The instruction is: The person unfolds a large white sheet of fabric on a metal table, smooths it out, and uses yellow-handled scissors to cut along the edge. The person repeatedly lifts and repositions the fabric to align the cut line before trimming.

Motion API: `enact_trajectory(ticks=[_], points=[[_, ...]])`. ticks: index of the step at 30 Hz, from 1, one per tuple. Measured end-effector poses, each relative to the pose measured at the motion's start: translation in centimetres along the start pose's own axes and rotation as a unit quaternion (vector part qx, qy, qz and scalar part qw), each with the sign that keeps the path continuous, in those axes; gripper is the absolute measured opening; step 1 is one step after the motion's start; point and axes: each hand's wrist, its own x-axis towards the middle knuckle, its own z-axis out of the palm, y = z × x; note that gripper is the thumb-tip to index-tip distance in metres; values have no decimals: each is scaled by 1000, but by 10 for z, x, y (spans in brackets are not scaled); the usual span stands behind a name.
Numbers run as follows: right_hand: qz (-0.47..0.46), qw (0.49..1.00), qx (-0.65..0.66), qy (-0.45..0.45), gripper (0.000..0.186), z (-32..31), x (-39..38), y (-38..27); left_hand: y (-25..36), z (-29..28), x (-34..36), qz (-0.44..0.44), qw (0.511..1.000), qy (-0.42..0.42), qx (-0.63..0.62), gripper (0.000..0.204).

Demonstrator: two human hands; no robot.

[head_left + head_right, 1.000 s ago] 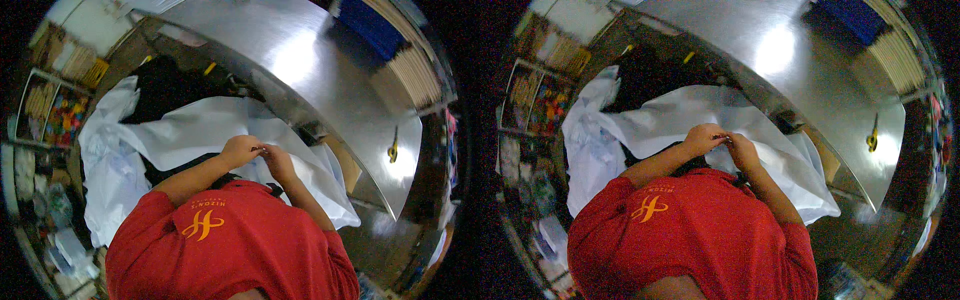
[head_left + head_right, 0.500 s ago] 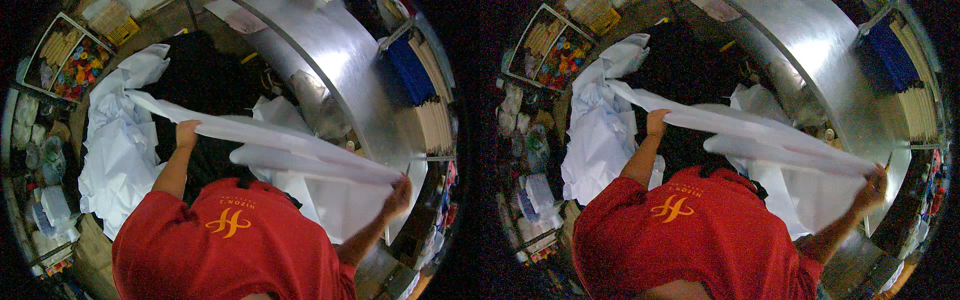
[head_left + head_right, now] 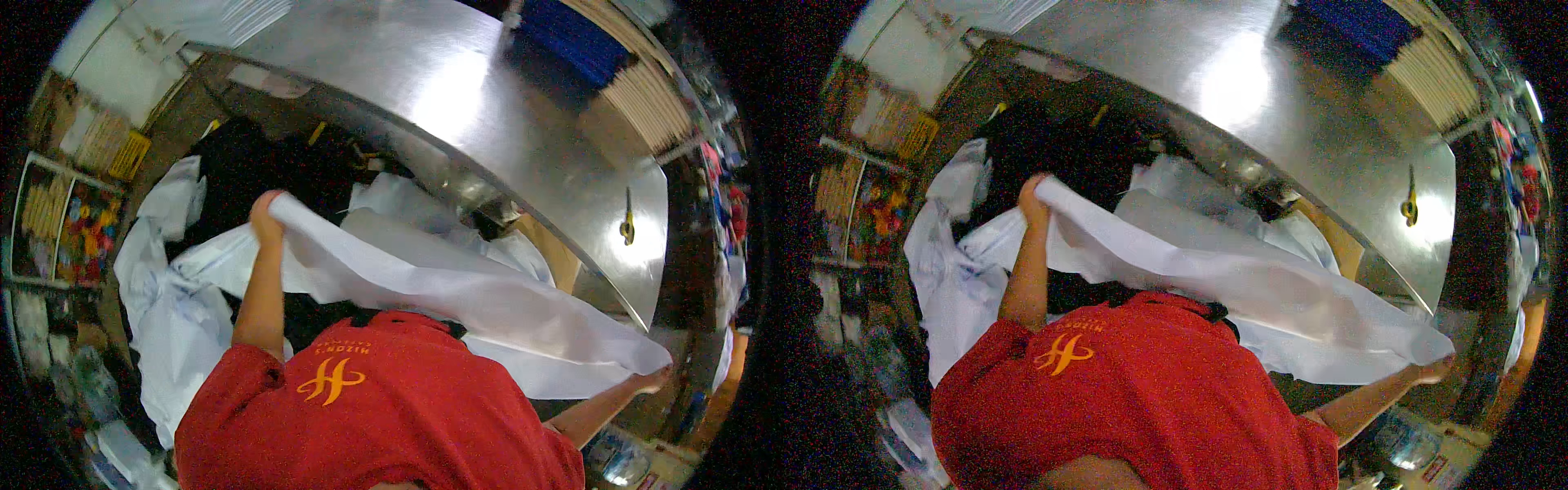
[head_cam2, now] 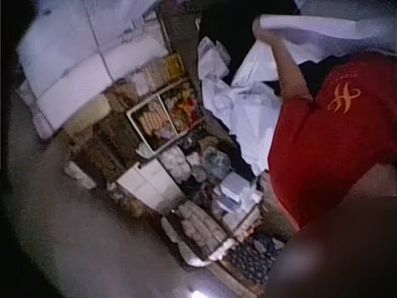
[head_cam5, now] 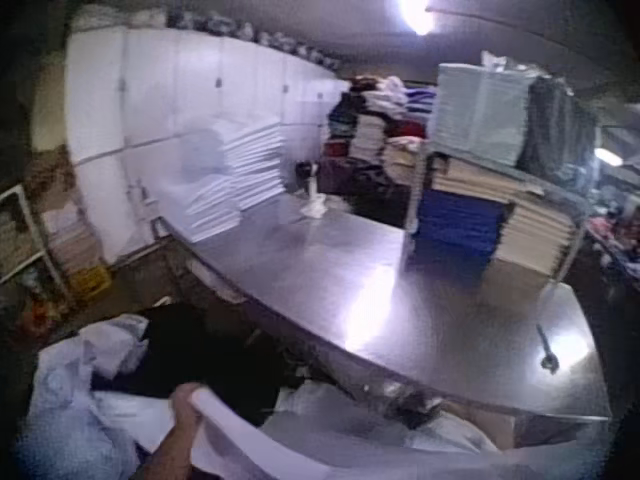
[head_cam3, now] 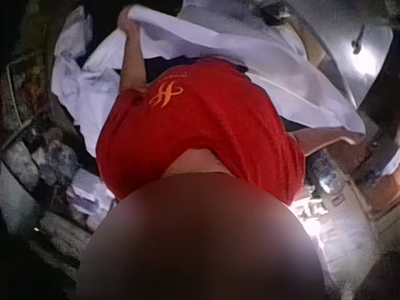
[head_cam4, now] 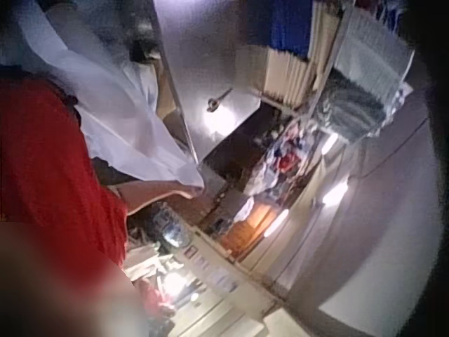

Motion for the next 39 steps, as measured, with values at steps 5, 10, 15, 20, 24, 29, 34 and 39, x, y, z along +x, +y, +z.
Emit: enact_trajectory(ticks=[5,10,15,20,24,29,34,39], points=[[52,997,-28,-41,25,58,-55,14,268,168,-129,615,657,-371,-229,15],[132,987,-41,-79,28,79,-58,34,277,219,-130,603,634,-483,-28,17],[150,976,-97,-123,29,67,-40,91,172,185,-5,185,750,-607,187,45],[152,968,-163,-117,21,82,-9,121,105,104,56,130,770,-518,350,35],[138,957,-200,-159,20,108,7,118,87,72,69,45,800,-500,329,33],[162,931,-267,-191,23,136,15,121,99,82,81,19,842,-512,167,25],[124,932,-281,-193,24,146,14,135,97,113,90,54,905,-403,124,13],[256,904,-173,-294,36,138,19,159,89,157,76,141,944,-261,144,26]])
